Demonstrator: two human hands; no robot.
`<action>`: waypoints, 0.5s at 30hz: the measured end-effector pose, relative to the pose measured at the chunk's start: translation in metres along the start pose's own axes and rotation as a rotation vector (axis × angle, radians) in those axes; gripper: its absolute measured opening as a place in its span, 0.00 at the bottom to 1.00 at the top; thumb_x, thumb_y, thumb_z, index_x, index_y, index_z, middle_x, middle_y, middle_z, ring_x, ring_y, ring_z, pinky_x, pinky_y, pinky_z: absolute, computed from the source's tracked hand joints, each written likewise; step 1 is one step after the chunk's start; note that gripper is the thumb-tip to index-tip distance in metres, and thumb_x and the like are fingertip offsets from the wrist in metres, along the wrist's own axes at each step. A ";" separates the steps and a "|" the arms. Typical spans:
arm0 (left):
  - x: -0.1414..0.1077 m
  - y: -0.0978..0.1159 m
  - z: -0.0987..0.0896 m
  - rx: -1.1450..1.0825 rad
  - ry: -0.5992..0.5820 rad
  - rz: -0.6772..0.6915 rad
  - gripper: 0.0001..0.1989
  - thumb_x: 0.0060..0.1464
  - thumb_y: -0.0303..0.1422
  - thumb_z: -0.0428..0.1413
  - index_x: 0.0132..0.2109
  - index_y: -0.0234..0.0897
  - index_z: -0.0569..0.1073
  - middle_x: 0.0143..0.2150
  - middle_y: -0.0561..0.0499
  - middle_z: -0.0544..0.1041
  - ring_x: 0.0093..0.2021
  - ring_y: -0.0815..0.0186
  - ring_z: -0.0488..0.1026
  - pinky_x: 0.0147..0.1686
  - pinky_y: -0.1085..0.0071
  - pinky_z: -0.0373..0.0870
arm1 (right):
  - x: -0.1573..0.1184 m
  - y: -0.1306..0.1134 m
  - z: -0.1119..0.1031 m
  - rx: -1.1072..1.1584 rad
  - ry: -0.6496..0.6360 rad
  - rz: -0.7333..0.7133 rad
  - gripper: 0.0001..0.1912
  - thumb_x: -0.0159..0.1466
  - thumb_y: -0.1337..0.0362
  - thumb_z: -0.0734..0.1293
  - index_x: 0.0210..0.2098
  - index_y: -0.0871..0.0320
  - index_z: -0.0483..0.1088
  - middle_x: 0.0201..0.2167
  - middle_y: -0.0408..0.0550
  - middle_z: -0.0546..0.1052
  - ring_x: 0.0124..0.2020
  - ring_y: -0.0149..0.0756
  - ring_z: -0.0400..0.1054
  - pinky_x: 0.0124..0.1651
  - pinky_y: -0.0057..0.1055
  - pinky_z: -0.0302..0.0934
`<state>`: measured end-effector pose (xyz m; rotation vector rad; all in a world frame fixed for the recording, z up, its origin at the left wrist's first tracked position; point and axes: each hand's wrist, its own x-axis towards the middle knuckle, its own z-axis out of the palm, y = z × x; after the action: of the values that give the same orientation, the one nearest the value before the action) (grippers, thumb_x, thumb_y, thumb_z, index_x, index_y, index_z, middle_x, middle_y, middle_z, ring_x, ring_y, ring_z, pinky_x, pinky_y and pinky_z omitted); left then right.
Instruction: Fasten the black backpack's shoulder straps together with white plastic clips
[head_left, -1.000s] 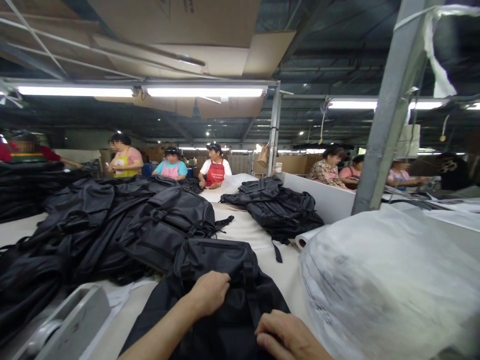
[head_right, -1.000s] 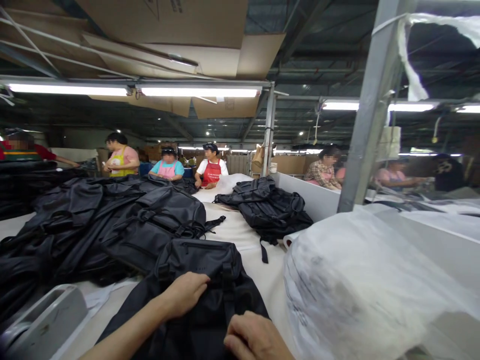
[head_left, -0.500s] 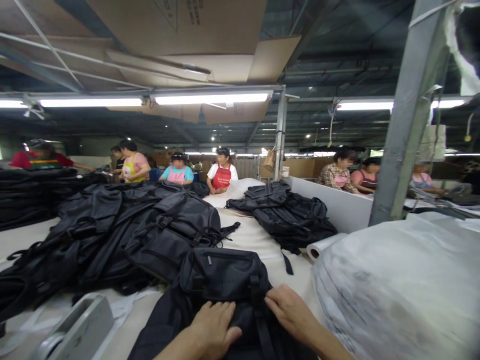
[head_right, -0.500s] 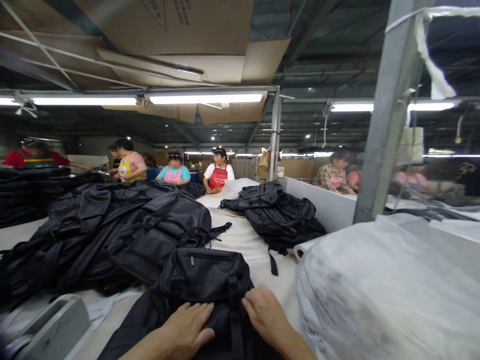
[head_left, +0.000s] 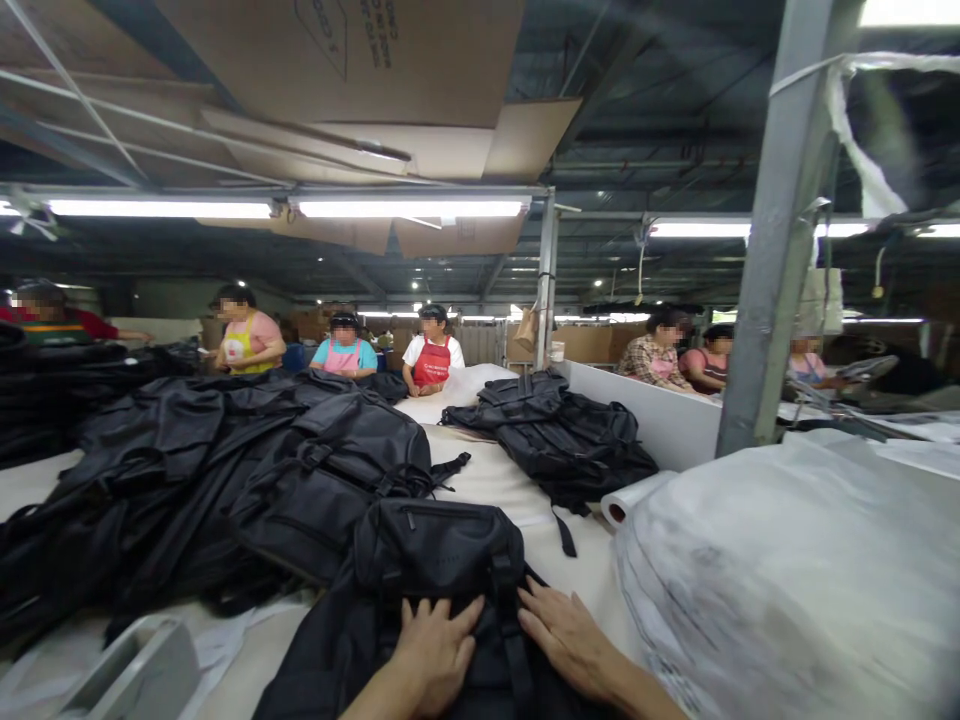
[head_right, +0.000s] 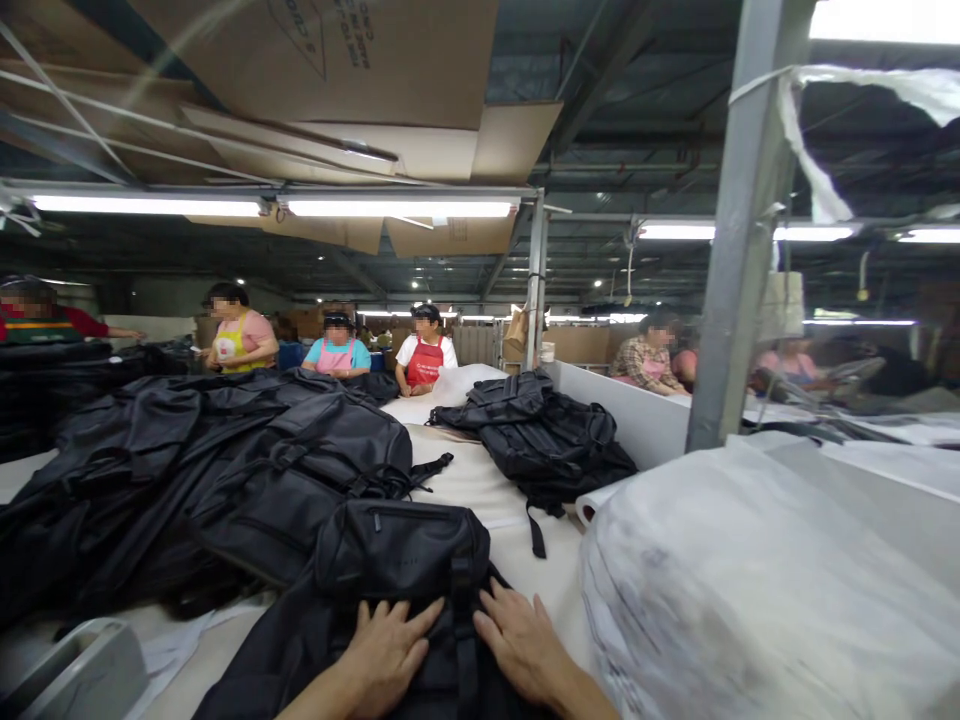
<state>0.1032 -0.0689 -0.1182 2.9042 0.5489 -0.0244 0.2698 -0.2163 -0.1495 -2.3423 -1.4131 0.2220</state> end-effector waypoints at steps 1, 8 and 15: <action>0.004 0.000 0.002 0.023 0.014 -0.010 0.26 0.62 0.41 0.39 0.66 0.53 0.56 0.59 0.39 0.70 0.58 0.41 0.66 0.56 0.34 0.53 | 0.001 -0.002 -0.001 0.011 -0.026 0.036 0.30 0.68 0.48 0.48 0.63 0.54 0.59 0.67 0.54 0.58 0.67 0.47 0.51 0.66 0.59 0.40; 0.005 0.003 -0.007 0.000 0.013 0.029 0.27 0.60 0.35 0.41 0.62 0.27 0.65 0.54 0.30 0.73 0.54 0.44 0.69 0.55 0.50 0.64 | -0.027 -0.026 -0.029 0.011 0.168 -0.102 0.21 0.64 0.57 0.61 0.55 0.55 0.69 0.57 0.55 0.72 0.59 0.45 0.63 0.64 0.48 0.52; 0.001 -0.002 -0.044 -0.249 -0.173 0.265 0.25 0.63 0.37 0.38 0.61 0.37 0.67 0.62 0.49 0.69 0.60 0.63 0.67 0.60 0.71 0.60 | -0.060 -0.041 -0.030 -0.091 -0.173 -0.509 0.09 0.57 0.64 0.67 0.38 0.50 0.74 0.44 0.42 0.79 0.44 0.38 0.72 0.50 0.32 0.62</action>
<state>0.1023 -0.0591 -0.0755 2.6723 0.1253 -0.1569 0.2181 -0.2592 -0.1094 -1.9796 -2.0833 0.2193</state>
